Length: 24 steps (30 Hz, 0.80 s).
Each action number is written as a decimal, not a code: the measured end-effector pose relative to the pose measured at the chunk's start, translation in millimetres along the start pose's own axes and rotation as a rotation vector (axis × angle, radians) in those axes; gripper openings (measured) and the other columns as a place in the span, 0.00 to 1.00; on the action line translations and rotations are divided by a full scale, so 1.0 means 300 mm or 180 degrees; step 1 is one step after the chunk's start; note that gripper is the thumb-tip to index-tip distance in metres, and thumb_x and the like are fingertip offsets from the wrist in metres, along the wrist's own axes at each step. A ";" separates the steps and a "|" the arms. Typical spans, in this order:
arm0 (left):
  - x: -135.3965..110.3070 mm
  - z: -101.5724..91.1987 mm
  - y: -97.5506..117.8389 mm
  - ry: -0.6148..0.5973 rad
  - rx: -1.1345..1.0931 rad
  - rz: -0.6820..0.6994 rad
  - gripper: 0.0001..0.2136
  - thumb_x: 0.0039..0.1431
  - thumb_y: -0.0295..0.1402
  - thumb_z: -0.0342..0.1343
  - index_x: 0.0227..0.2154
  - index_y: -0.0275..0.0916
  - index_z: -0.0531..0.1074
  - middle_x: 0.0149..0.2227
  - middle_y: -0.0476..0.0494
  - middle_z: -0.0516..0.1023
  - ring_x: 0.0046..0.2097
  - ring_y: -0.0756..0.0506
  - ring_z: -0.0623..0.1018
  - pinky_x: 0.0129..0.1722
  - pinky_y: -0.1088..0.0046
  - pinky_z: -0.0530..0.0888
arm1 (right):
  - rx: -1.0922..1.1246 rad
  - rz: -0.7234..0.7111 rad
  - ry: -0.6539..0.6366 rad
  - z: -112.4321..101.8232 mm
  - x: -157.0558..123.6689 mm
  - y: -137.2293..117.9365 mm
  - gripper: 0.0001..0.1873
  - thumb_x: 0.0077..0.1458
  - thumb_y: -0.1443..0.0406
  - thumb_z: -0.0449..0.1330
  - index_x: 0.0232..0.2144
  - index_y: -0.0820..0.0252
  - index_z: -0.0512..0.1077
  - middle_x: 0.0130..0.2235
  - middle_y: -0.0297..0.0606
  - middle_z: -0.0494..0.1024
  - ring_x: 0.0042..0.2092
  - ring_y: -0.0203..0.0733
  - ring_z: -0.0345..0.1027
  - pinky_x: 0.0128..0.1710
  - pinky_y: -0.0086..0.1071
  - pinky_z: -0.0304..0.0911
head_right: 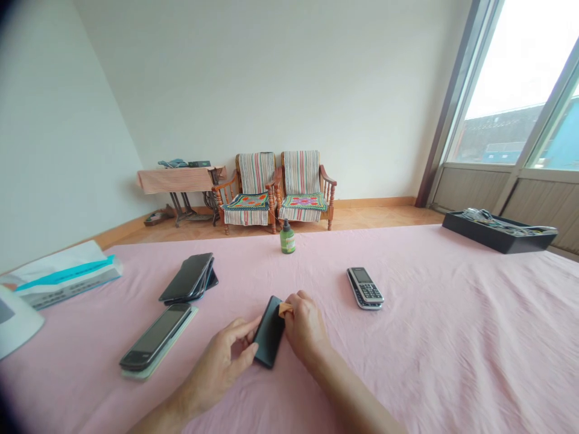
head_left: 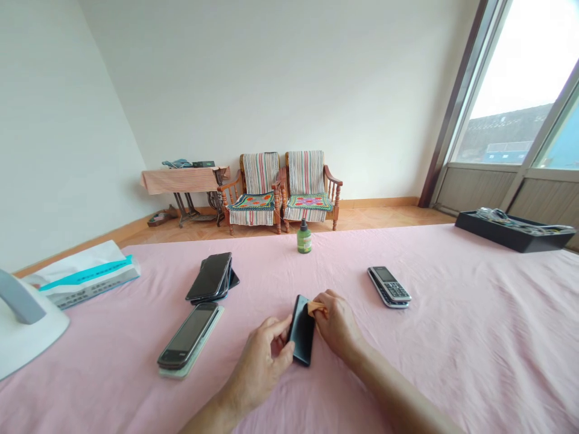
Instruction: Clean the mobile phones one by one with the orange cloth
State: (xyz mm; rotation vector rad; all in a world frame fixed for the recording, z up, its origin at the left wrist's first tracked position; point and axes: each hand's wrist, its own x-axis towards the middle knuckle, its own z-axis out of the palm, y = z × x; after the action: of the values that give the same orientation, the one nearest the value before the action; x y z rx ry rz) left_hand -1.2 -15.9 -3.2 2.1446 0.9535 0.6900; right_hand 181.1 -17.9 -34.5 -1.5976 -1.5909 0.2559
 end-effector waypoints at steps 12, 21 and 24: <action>-0.009 0.008 -0.013 0.0036 -0.0068 0.0026 0.18 0.58 0.30 0.50 0.51 0.36 0.69 0.33 0.46 0.71 0.36 0.46 0.72 0.39 0.72 0.69 | 0.0040 -0.0053 0.0042 0.009 -0.001 -0.010 0.12 0.47 0.77 0.51 0.20 0.61 0.69 0.26 0.34 0.68 0.27 0.34 0.62 0.28 0.25 0.53; -0.006 0.010 -0.023 0.0050 -0.0125 0.0050 0.18 0.58 0.32 0.51 0.51 0.36 0.68 0.33 0.46 0.71 0.36 0.46 0.72 0.39 0.72 0.69 | 0.0019 -0.0090 0.0006 0.010 -0.002 -0.013 0.12 0.47 0.78 0.50 0.20 0.61 0.67 0.26 0.34 0.67 0.27 0.34 0.62 0.28 0.26 0.52; -0.006 0.008 -0.020 0.0047 -0.0149 0.0074 0.18 0.59 0.32 0.50 0.52 0.35 0.68 0.34 0.46 0.71 0.36 0.46 0.72 0.39 0.72 0.69 | 0.0031 -0.0108 -0.0024 0.013 -0.001 -0.008 0.12 0.48 0.77 0.50 0.20 0.61 0.67 0.26 0.34 0.67 0.27 0.34 0.62 0.28 0.25 0.52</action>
State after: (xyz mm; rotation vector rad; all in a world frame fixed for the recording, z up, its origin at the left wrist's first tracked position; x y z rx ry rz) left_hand -3.2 -15.3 -9.6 2.1154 0.9125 0.7336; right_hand 176.7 -16.9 -35.5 -1.5626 -1.6186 0.2514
